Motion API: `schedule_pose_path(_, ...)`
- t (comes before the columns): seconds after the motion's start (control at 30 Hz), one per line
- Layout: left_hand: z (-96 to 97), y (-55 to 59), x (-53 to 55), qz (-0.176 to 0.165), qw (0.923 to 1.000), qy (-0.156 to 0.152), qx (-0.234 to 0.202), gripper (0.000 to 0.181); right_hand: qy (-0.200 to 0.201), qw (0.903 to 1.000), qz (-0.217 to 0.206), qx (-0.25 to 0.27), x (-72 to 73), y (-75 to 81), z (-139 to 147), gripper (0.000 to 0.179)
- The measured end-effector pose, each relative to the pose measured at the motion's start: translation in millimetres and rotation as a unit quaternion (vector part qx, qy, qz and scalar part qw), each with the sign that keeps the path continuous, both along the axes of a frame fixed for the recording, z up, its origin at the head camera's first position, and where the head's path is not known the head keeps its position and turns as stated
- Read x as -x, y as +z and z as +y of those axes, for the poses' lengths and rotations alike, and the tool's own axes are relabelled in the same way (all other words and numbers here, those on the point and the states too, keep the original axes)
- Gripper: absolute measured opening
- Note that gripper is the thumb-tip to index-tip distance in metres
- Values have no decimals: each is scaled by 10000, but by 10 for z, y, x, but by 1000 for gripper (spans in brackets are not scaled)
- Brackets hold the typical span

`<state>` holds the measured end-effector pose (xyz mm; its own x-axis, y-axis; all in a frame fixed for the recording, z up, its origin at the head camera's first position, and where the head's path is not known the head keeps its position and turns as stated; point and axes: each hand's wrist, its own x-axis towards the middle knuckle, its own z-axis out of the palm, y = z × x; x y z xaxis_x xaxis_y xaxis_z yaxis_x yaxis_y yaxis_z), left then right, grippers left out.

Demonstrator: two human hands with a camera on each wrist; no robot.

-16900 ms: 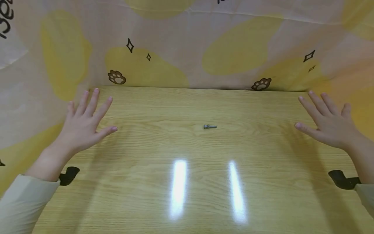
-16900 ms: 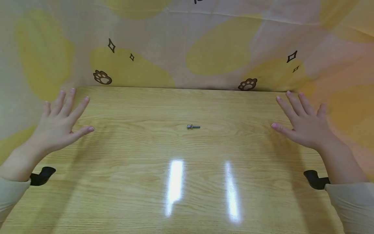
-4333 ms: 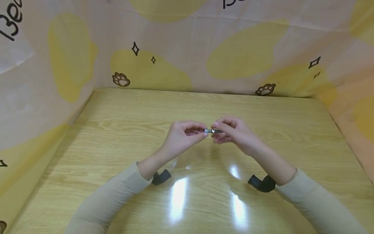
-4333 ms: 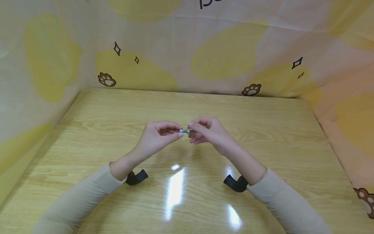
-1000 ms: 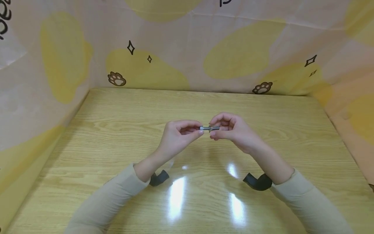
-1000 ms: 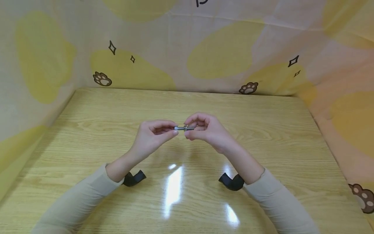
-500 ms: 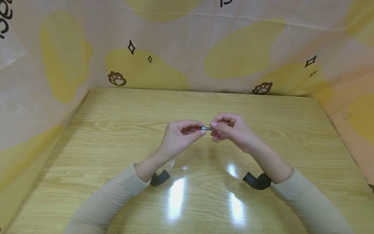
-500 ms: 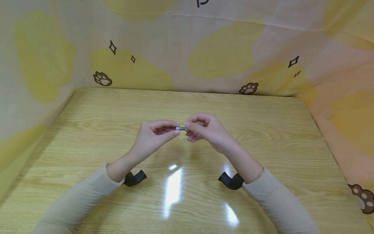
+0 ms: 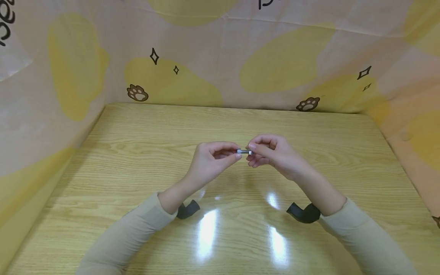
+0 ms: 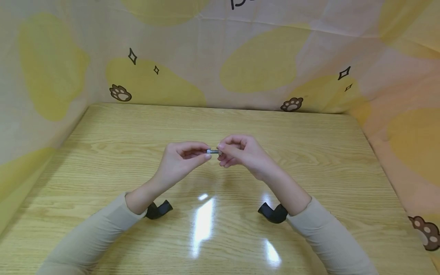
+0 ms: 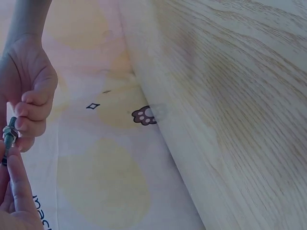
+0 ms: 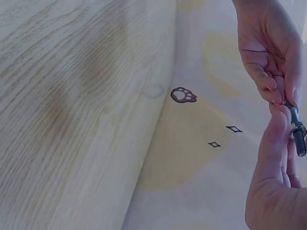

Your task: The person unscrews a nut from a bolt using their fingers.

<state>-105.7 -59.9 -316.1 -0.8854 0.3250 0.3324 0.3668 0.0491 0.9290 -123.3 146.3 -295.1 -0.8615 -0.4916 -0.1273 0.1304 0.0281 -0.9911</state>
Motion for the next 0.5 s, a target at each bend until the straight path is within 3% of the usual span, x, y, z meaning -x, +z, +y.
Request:
schedule_pose_path(0.13, -1, 3, -6, -10, 10000, 4, 9, 15, 37, 9998, 44, 170, 3, -11, 8, 5)
schedule_pose_path(0.23, -8, 2, -7, -14, 10000, -9, 26, 15, 100, 9991, 255, 319, -3, -8, 22, 15)
schedule_pose_path(0.33, -10, 2, -8, -10, 10000, 6, 49, 15, 58, 9993, 319, 209, -9, 4, 24, 20)
schedule_pose_path(0.5, -7, 6, -8, 2, 10000, 44, 28, 15, -54, 9998, 130, -105, -1, 2, 13, 8)
